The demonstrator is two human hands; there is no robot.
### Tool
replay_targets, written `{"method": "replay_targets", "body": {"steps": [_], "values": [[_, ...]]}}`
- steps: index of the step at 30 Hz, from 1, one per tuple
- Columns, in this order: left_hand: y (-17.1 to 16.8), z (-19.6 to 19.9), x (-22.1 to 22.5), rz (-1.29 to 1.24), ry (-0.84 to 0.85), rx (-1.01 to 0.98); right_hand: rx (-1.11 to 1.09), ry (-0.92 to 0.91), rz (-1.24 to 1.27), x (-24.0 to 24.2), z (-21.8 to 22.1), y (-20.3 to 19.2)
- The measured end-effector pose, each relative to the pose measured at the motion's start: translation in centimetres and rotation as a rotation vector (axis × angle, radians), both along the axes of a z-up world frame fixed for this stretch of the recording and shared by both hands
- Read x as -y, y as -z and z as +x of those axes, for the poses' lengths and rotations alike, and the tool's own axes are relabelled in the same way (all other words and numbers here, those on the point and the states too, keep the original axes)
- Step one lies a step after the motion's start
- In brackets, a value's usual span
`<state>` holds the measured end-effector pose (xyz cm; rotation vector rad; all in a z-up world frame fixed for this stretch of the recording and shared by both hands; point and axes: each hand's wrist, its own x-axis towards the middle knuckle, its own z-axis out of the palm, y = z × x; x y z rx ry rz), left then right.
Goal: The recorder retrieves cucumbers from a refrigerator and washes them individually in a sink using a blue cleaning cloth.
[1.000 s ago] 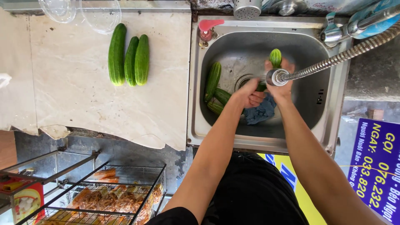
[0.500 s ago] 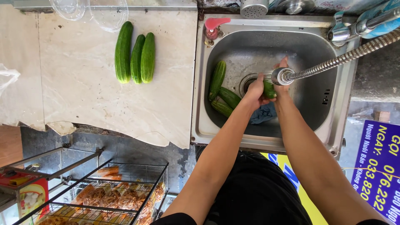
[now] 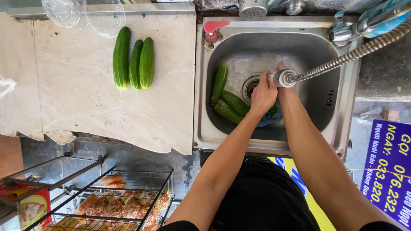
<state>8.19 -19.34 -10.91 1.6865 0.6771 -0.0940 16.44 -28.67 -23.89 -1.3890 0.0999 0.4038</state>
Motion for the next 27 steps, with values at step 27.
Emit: {"method": "replay_targets", "body": {"steps": [27], "values": [[12.6,2.2,-2.4,-0.284,0.026,-0.077,0.041,-0.044,-0.179,-2.1,-2.4,-4.4]]}}
